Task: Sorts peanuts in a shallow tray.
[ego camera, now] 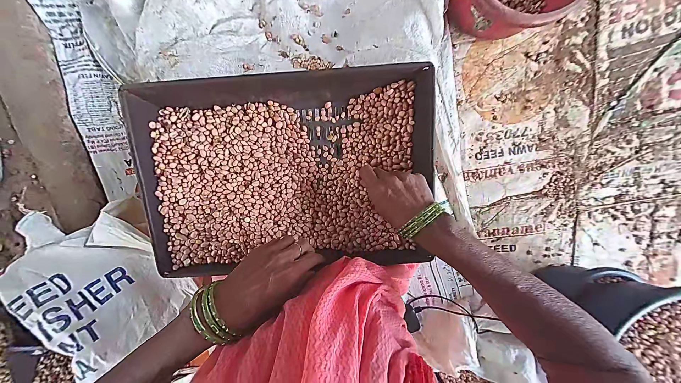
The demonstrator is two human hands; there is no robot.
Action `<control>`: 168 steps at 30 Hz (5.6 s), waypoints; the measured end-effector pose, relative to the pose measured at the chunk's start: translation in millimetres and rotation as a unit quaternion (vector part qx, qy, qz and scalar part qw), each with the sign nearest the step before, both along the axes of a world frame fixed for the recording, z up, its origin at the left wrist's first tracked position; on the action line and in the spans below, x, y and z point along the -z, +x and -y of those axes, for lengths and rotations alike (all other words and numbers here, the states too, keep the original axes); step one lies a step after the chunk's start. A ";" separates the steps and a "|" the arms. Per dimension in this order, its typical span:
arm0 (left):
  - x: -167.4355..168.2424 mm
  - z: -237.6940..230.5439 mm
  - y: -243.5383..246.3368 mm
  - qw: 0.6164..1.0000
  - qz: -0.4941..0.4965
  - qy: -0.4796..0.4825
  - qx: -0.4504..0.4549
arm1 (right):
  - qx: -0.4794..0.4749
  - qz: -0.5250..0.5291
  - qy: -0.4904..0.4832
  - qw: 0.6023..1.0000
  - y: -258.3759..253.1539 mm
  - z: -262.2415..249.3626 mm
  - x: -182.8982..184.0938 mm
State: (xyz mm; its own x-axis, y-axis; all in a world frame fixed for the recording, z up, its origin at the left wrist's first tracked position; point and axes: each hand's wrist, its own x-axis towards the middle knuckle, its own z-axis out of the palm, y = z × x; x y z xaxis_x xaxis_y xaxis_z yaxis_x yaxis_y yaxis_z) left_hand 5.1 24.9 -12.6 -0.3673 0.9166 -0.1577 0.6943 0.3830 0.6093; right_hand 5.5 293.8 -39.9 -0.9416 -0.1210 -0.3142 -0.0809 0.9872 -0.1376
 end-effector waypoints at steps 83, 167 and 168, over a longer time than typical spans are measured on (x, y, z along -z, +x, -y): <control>-35.5 -8.8 -110.6 0.992 -0.050 0.048 -0.102 | -0.109 -0.038 -0.050 0.992 34.4 33.3 15.8; 22.3 4.1 -34.8 0.979 -0.022 -0.007 -0.205 | -0.095 -0.007 -0.025 0.995 33.8 20.5 -10.6; 19.5 7.1 -38.2 0.975 -0.036 0.007 -0.217 | -0.093 -0.006 -0.023 0.995 30.5 24.1 -11.8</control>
